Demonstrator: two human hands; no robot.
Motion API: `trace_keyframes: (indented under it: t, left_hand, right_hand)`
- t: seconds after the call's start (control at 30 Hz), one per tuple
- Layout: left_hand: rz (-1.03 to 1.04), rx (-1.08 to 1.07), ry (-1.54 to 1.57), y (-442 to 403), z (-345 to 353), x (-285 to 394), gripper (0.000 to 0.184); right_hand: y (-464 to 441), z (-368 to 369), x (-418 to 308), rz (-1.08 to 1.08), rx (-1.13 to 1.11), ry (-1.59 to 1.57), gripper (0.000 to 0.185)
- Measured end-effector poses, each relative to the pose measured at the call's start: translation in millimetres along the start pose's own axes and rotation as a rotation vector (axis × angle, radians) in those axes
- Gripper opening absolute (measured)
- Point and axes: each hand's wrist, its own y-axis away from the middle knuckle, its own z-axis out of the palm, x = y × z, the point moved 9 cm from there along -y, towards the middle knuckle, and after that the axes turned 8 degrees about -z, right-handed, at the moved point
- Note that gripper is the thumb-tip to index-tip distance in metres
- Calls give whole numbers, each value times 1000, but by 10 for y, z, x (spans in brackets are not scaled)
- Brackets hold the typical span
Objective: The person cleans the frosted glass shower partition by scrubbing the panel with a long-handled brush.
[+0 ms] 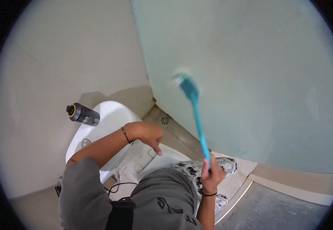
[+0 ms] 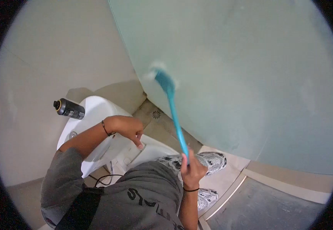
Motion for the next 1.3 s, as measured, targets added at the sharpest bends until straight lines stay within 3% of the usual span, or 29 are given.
trace_keyframes:
  t: [0.1,0.13,0.23,0.33,0.43,0.5,0.53,0.6,0.7,0.83,0.93,1.0,1.1,1.2,1.23,1.3]
  left_hand:
    - [15,35,46,6,61,-15,58]
    - [15,57,64,12,29,-29,58]
    - [23,37,41,12,27,2,57]
    - [38,44,6,45,-5,55,57]
    - [17,14,39,-22,98,-39,57]
    - [25,6,69,27,28,13,58]
    - [21,22,59,15,23,-10,58]
    - [64,38,34,-38,78,-25,59]
    - [50,44,31,-29,30,3,59]
    - [-14,3,62,4,69,-11,60]
    - [7,31,80,-45,95,-85,61]
    - [62,41,38,-46,76,-25,62]
    - [60,16,56,25,29,51,63]
    - [-24,-23,79,12,58,-11,64]
    - [-25,-24,76,-3,79,-34,64]
    - [35,34,82,-15,74,-37,65]
  right_hand:
    - [-84,-432,-146,-49,320,61,23]
    - [78,-416,69,118,311,16,24]
    - [287,-27,362,11,147,1,22]
    - [138,54,145,61,-123,45,21]
    - [-121,-403,-169,-64,285,24,20]
    - [29,-445,62,79,290,28,21]
    - [106,-374,145,35,377,57,20]
    - [227,56,410,14,103,-5,19]
    - [115,213,193,33,-106,42,21]
    - [-378,-248,-212,-49,178,40,20]
    - [-265,1,85,-30,179,-86,21]
    - [64,304,296,-18,22,-27,23]
    - [-103,77,-31,-11,-31,48,23]
    - [-315,-511,-176,-18,356,-22,19]
    - [-196,-513,19,85,356,-48,22]
    - [-184,-463,32,-20,369,24,21]
